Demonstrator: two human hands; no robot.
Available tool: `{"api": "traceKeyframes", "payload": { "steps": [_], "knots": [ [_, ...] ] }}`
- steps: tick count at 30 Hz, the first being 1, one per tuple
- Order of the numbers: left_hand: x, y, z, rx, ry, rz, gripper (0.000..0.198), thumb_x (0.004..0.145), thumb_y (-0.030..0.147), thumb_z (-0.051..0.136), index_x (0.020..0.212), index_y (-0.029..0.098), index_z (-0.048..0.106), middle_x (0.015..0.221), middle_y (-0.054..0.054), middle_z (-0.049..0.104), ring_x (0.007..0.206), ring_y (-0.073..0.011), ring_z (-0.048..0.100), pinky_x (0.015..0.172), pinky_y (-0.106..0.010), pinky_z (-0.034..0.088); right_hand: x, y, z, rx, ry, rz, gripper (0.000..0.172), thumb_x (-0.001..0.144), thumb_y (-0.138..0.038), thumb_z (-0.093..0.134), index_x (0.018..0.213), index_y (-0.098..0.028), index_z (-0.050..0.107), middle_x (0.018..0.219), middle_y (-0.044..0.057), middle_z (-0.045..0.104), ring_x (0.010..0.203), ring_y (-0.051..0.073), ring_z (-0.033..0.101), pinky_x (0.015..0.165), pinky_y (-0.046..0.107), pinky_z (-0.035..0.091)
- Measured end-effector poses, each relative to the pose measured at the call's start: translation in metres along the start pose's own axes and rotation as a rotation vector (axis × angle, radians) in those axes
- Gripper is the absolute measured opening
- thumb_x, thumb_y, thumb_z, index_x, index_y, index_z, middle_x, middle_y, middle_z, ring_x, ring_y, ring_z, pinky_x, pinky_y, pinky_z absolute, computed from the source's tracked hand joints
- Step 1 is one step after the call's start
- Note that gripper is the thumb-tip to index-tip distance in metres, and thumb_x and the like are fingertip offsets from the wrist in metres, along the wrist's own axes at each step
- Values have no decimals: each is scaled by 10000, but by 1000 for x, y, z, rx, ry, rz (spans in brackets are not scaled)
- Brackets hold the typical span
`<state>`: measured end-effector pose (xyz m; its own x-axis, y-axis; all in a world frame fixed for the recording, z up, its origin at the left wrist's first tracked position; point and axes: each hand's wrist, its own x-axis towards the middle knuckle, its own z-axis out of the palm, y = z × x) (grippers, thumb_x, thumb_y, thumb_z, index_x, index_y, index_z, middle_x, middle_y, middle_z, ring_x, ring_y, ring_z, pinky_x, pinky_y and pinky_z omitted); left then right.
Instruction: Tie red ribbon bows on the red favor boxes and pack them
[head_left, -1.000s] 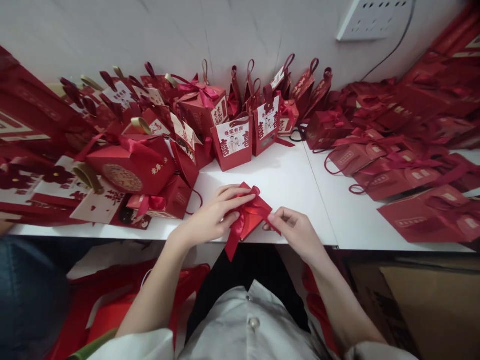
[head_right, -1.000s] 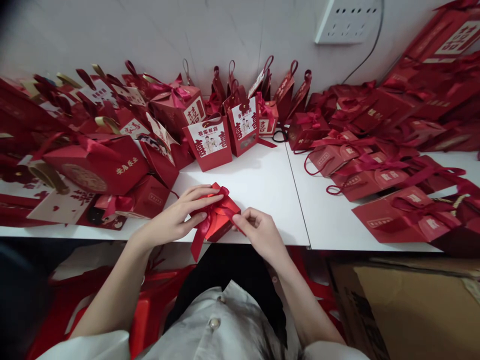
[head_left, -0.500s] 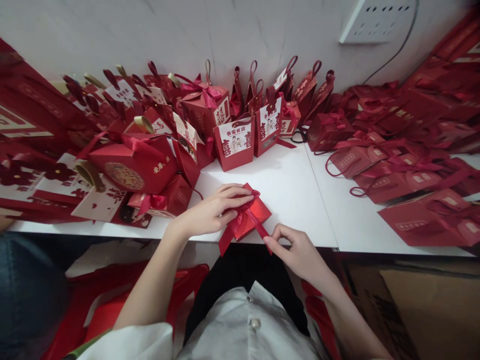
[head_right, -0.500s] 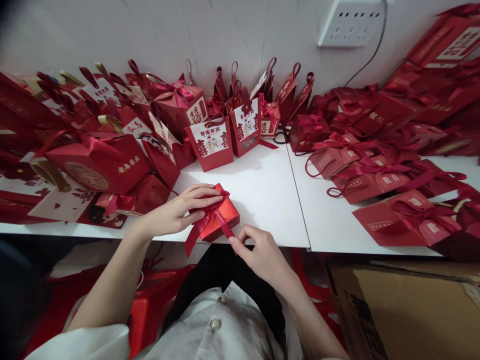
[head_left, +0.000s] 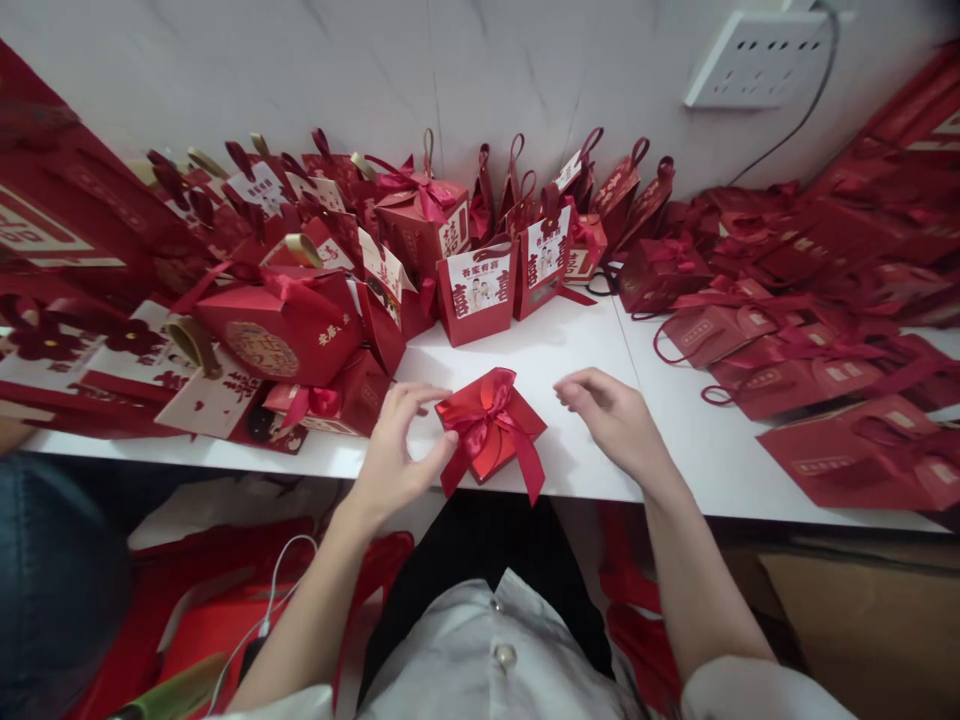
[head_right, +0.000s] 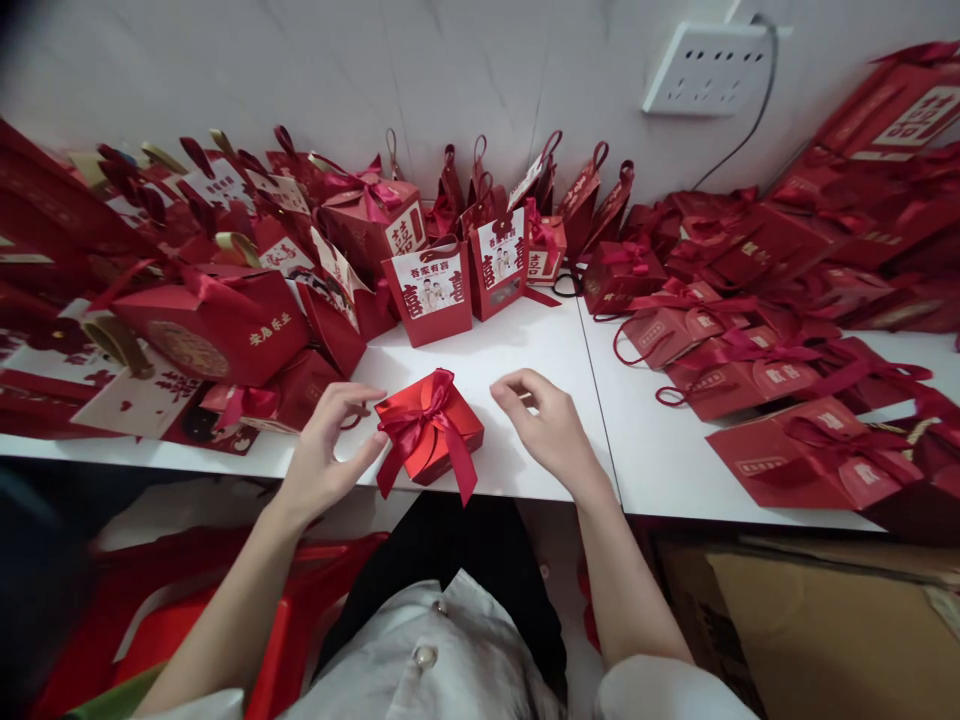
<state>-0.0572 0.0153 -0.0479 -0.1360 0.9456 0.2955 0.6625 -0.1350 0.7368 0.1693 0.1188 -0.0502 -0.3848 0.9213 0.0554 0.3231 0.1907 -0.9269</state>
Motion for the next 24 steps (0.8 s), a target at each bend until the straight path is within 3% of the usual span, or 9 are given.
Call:
{"api": "traceKeyframes", "payload": {
  "steps": [4, 8, 10, 19, 24],
  "knots": [
    [-12, 12, 10, 88, 88, -254, 250, 765, 344, 607, 956, 193, 551, 825, -6, 537, 772, -160, 520, 721, -293, 438, 27, -8, 25, 76, -126, 0, 261, 800, -444, 591, 894, -205, 640, 900, 42, 670, 798, 176, 592, 726, 307, 442],
    [-13, 14, 15, -149, -7, -541, 317, 830, 478, 496, 694, 192, 472, 617, 39, 466, 577, -118, 449, 565, -242, 362, 32, -14, 42, 127, -167, 49, 228, 784, -408, 608, 718, -190, 597, 723, 12, 634, 668, 146, 563, 655, 285, 426],
    [-12, 12, 17, -299, -34, -560, 347, 834, 468, 486, 633, 192, 423, 576, 47, 432, 547, -106, 416, 535, -227, 336, 26, -14, 44, 168, -148, 83, 224, 779, -383, 607, 675, -188, 567, 673, -3, 604, 630, 135, 542, 621, 272, 412],
    [-14, 6, 32, -719, 111, -630, 240, 791, 335, 518, 628, 192, 414, 587, 54, 356, 523, -84, 333, 498, -194, 305, -16, -7, 51, 459, -12, 225, 276, 770, -366, 612, 604, -198, 470, 602, -43, 452, 578, 105, 411, 580, 243, 343],
    [-19, 10, 44, -516, 231, -594, 238, 828, 352, 470, 651, 210, 398, 589, 49, 372, 541, -106, 358, 523, -207, 344, -31, -2, 59, 674, 58, 297, 308, 749, -405, 641, 603, -205, 457, 597, -51, 401, 561, 105, 351, 565, 240, 323]
  ]
}}
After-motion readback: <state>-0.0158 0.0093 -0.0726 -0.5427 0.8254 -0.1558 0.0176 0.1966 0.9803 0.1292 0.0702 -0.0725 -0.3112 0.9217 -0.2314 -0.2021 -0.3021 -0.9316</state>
